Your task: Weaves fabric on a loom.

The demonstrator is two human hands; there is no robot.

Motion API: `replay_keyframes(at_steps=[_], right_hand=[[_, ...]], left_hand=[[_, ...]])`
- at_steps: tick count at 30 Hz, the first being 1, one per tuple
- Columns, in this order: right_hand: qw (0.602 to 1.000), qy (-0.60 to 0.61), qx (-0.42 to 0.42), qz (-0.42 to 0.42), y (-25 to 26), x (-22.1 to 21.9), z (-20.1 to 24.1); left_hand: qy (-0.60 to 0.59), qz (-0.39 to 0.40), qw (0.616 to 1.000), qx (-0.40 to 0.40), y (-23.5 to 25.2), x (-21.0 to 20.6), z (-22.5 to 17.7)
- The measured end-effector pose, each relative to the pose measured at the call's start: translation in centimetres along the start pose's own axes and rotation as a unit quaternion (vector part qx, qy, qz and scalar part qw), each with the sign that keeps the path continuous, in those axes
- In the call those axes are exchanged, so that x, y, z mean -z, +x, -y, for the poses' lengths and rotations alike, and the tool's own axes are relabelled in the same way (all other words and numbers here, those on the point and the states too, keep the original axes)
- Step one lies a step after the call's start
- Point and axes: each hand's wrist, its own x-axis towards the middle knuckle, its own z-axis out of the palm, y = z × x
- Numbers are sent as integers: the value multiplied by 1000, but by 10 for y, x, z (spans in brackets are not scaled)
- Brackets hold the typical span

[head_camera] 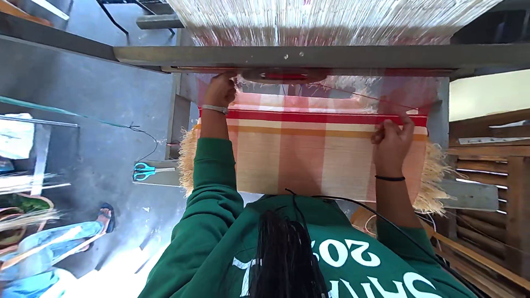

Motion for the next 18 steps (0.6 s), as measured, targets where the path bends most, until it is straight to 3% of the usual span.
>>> replay_keyframes(at_steps=[1, 3, 5, 7, 9, 12, 15, 18], right_hand=[[1000, 1, -2, -27, 2, 8, 1], [998, 4, 12, -60, 9, 21, 1], [996, 7, 33, -82, 18, 32, -1], [994, -2, 45, -98, 26, 40, 0], [992, -17, 45, -120, 34, 42, 6], [983, -80, 73, -146, 48, 50, 10], [972, -131, 104, -164, 69, 62, 12], [967, -175, 91, -160, 89, 69, 24]], left_hand=[[-62, 27, 997, 32, 0, 6, 1], [-81, -19, 996, 31, -6, 5, 5], [-30, -92, 994, -47, -18, -9, 14], [19, -107, 986, -129, -32, -31, 24], [37, -58, 986, -154, -45, -53, 29], [7, 28, 994, -101, -50, -80, 30], [-16, 39, 997, -63, -51, -95, 20], [21, 50, 995, -84, -56, -110, 13]])
